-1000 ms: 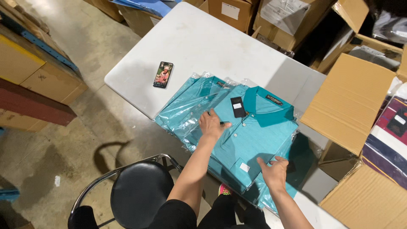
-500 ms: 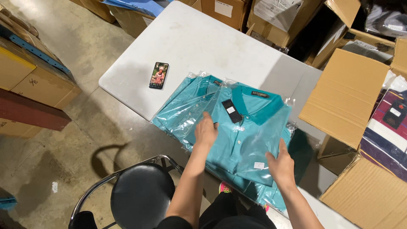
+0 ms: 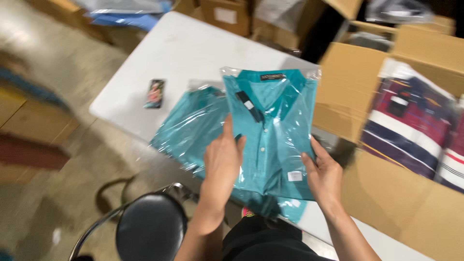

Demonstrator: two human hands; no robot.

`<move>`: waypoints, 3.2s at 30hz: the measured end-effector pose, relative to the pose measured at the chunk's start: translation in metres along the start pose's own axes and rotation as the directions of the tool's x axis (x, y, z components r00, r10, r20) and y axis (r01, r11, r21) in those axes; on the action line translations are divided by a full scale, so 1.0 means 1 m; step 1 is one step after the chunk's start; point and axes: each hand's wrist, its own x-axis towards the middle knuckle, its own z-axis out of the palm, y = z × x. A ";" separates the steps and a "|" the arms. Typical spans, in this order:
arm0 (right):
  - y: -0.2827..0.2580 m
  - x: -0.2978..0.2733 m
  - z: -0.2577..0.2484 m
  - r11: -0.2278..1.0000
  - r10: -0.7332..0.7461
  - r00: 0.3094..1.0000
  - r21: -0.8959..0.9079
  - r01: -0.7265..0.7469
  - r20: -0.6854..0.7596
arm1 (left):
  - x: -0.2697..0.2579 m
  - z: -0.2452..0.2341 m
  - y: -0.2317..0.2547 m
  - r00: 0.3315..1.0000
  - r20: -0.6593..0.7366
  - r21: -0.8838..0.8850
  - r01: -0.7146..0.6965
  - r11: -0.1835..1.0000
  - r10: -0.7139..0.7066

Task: The person picks up packaged shirts from a table one at a time and places them into a cardboard box.

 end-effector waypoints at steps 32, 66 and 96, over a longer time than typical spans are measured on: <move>0.304 0.195 -0.298 0.699 0.374 0.923 -0.682 -0.215 0.092 | 0.109 0.402 0.210 0.743 0.606 0.259 -0.521 0.813 0.283; 0.087 0.026 0.130 0.947 0.125 0.921 -0.321 0.000 0.369 | 0.110 0.207 -0.172 0.933 -0.354 0.090 0.095 0.991 -0.057; 0.017 0.020 0.092 0.927 0.223 0.866 -0.373 -0.047 0.447 | 0.121 0.148 -0.219 0.881 -0.241 -0.010 0.418 0.908 -0.408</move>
